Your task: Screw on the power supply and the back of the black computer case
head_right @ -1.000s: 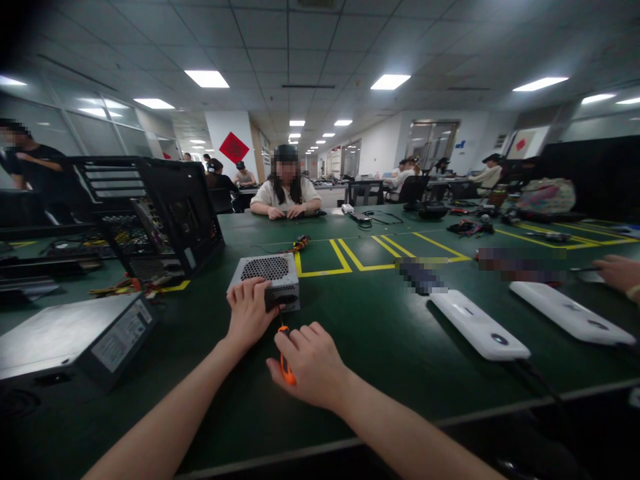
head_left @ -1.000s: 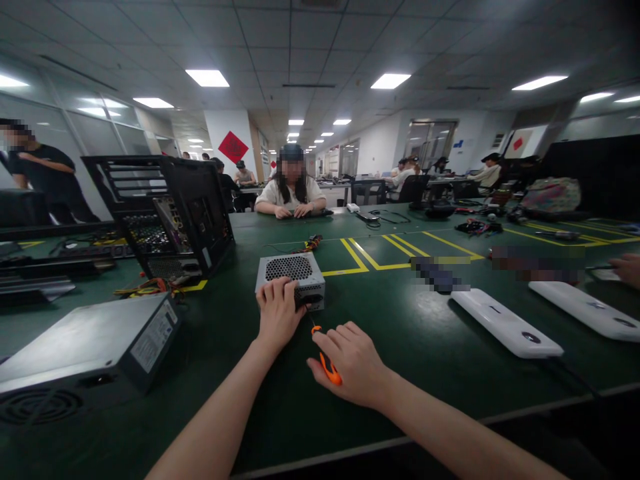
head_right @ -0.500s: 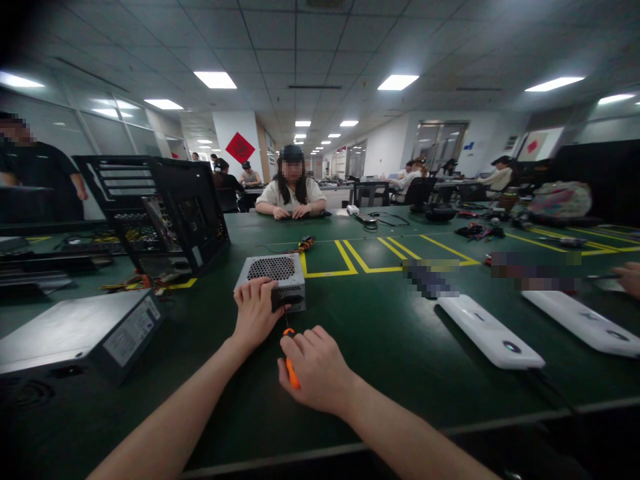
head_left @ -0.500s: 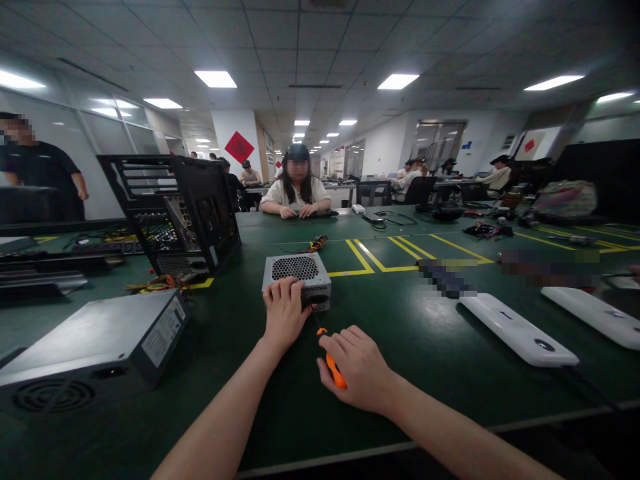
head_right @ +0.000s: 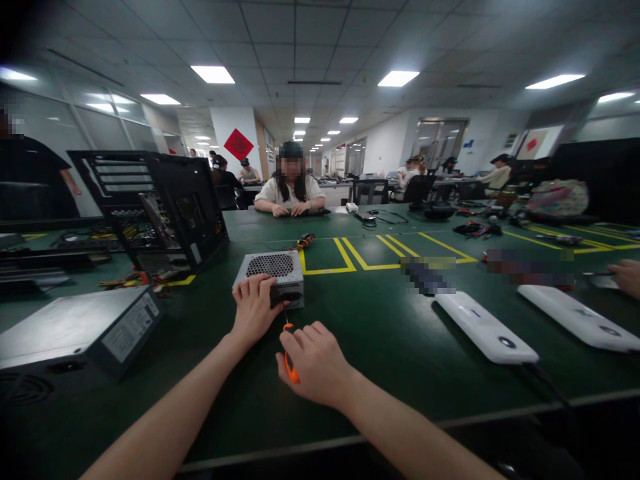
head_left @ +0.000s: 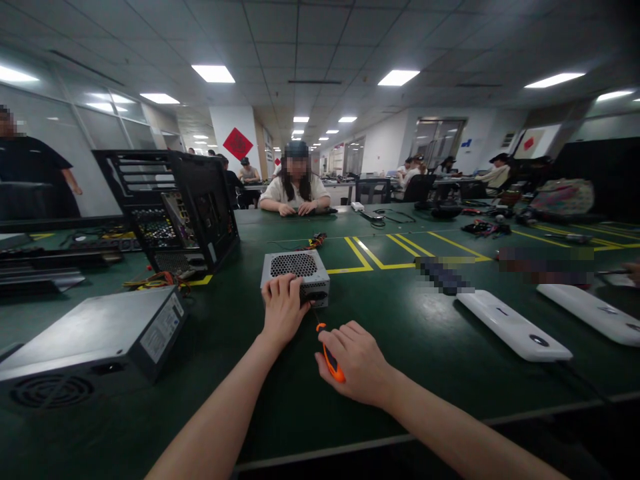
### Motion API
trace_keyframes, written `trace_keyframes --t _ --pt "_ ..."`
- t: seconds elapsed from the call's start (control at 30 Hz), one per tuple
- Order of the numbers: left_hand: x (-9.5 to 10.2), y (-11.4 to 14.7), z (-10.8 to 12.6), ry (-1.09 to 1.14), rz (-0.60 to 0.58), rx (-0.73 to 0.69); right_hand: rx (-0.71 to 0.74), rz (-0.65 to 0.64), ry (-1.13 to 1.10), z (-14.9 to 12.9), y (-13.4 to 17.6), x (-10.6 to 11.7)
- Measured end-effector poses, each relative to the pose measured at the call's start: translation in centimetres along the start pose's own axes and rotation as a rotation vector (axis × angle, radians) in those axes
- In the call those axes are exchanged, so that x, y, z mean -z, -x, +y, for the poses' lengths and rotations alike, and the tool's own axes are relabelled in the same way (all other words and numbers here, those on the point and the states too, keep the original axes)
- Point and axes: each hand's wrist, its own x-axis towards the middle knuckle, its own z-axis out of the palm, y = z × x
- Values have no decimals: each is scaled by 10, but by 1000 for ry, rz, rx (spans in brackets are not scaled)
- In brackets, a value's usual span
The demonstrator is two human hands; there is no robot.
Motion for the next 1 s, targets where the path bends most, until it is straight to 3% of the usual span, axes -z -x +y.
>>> trace_keyframes --t 0.17,0.63,1.0 --pt "0 0 0 -1 -2 4 83 -19 52 1 1 2" --pt "4 0 0 34 -13 16 58 52 84 0 -1 4" --pt "8 -1 -2 66 -29 15 66 18 77 1 0 2"
